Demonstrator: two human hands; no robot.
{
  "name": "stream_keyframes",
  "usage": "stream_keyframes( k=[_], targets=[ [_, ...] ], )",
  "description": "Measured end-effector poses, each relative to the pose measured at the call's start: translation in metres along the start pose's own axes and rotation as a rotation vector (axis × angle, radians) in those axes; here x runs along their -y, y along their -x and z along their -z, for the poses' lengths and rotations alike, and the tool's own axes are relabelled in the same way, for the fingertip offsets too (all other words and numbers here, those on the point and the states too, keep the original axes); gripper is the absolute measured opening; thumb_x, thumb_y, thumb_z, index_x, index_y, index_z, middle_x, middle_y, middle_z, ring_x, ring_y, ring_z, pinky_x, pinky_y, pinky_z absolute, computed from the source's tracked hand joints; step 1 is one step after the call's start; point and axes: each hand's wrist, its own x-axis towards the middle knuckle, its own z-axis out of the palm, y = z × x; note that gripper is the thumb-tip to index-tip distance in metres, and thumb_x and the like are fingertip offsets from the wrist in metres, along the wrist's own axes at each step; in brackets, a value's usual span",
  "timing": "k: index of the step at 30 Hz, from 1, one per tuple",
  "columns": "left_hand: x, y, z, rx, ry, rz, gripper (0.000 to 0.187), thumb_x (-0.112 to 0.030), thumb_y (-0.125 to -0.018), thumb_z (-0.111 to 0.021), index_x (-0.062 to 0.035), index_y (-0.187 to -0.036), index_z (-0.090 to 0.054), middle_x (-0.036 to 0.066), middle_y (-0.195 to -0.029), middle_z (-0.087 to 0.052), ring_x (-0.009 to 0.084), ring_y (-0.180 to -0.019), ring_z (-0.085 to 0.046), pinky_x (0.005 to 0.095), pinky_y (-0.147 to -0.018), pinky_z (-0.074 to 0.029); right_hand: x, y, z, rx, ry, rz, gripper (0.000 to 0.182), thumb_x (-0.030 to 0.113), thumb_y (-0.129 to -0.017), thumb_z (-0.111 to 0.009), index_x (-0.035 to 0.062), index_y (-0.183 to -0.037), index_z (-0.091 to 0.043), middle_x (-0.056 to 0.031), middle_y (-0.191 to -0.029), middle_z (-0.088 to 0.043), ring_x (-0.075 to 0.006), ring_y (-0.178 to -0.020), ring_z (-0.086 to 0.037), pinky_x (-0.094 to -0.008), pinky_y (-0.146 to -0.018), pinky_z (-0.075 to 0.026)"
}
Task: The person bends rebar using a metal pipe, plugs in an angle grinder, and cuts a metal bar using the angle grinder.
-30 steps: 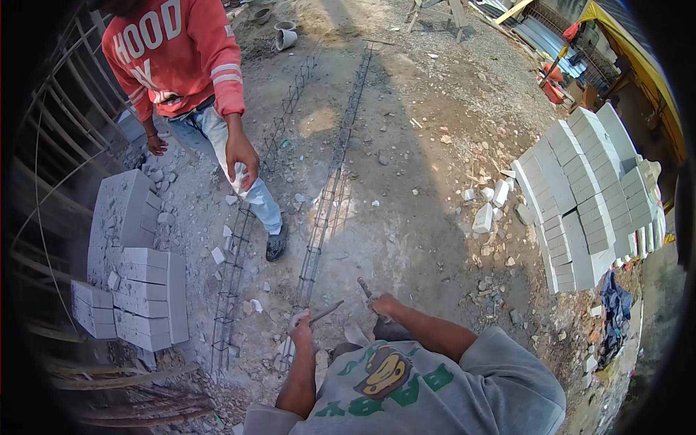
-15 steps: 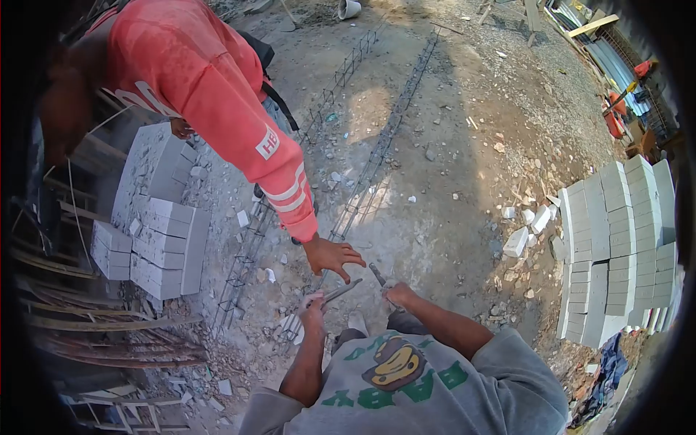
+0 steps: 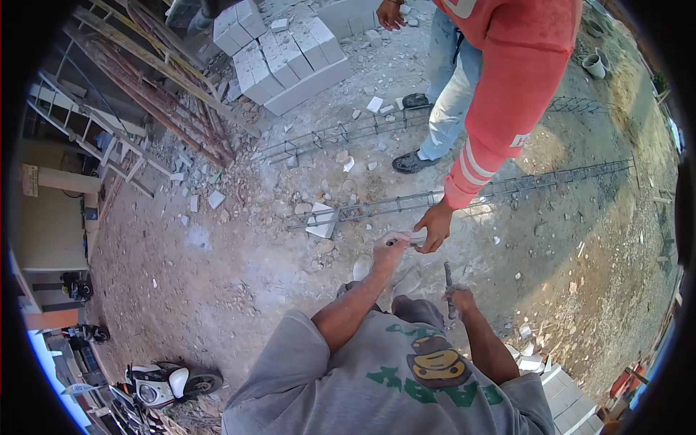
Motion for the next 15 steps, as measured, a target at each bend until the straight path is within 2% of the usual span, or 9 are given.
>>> stream_keyframes(
  k=[2, 5, 6, 9, 12, 15],
  targets=[
    [0.001, -0.006, 0.003, -0.019, 0.062, -0.035, 0.007, -0.001, -0.080, -0.060, -0.0011, -0.084, -0.066, 0.009, -0.096, -0.067, 0.0127, -0.083, -0.060, 0.0266, -0.074, -0.047, 0.027, 0.003, 0.000, 0.066, 0.048, -0.018, 0.011, 0.009, -0.078, -0.054, 0.0027, -0.083, -0.061, -0.0096, -0.076, -0.065, -0.0179, -0.064, -0.056, -0.0310, -0.058, -0.042],
    [-0.007, -0.019, 0.012, -0.032, 0.098, -0.120, 0.007, 0.001, -0.081, -0.060, -0.0002, -0.084, -0.066, 0.009, -0.097, -0.067, 0.0133, -0.085, -0.060, 0.0272, -0.077, -0.047, 0.071, 0.014, -0.014, 0.046, -0.019, -0.005, 0.012, 0.006, -0.069, -0.061, 0.0038, -0.080, -0.062, -0.0051, -0.063, -0.056, -0.0157, -0.053, -0.051, -0.0322, -0.045, -0.039],
    [-0.014, -0.021, 0.015, -0.031, 0.101, -0.149, 0.007, 0.001, -0.081, -0.060, 0.0000, -0.084, -0.066, 0.010, -0.098, -0.067, 0.0136, -0.086, -0.060, 0.0273, -0.079, -0.047, 0.082, 0.016, -0.019, 0.093, 0.057, -0.009, 0.014, 0.007, -0.081, -0.050, 0.0022, -0.089, -0.060, -0.0110, -0.079, -0.065, -0.0180, -0.063, -0.055, -0.0304, -0.061, -0.043],
    [-0.045, -0.030, 0.026, -0.004, 0.147, -0.290, 0.008, -0.002, -0.080, -0.062, -0.0002, -0.088, -0.066, 0.011, -0.105, -0.065, 0.0148, -0.093, -0.059, 0.0269, -0.084, -0.045, 0.104, 0.015, -0.042, 0.087, -0.018, -0.047, 0.014, 0.006, -0.081, -0.049, 0.0020, -0.089, -0.059, -0.0106, -0.079, -0.064, -0.0183, -0.065, -0.056, -0.0307, -0.063, -0.044],
    [-0.087, -0.048, 0.039, 0.005, 0.084, -0.363, 0.022, -0.010, -0.082, -0.066, 0.0001, -0.102, -0.062, 0.012, -0.110, -0.063, 0.0169, -0.100, -0.058, 0.0280, -0.089, -0.044, 0.105, -0.002, -0.069, 0.091, -0.047, -0.033, 0.013, 0.006, -0.081, -0.049, 0.0027, -0.088, -0.059, -0.0101, -0.078, -0.063, -0.0183, -0.067, -0.056, -0.0309, -0.064, -0.044],
    [-0.113, -0.059, 0.052, 0.001, 0.115, -0.460, 0.039, -0.018, -0.085, -0.067, 0.0007, -0.116, -0.055, 0.012, -0.111, -0.061, 0.0176, -0.101, -0.058, 0.0283, -0.090, -0.044, 0.098, -0.018, -0.102, 0.126, -0.063, 0.081, 0.012, 0.007, -0.081, -0.051, 0.0036, -0.089, -0.059, -0.0096, -0.078, -0.063, -0.0186, -0.071, -0.058, -0.0307, -0.065, -0.045]
  ],
)
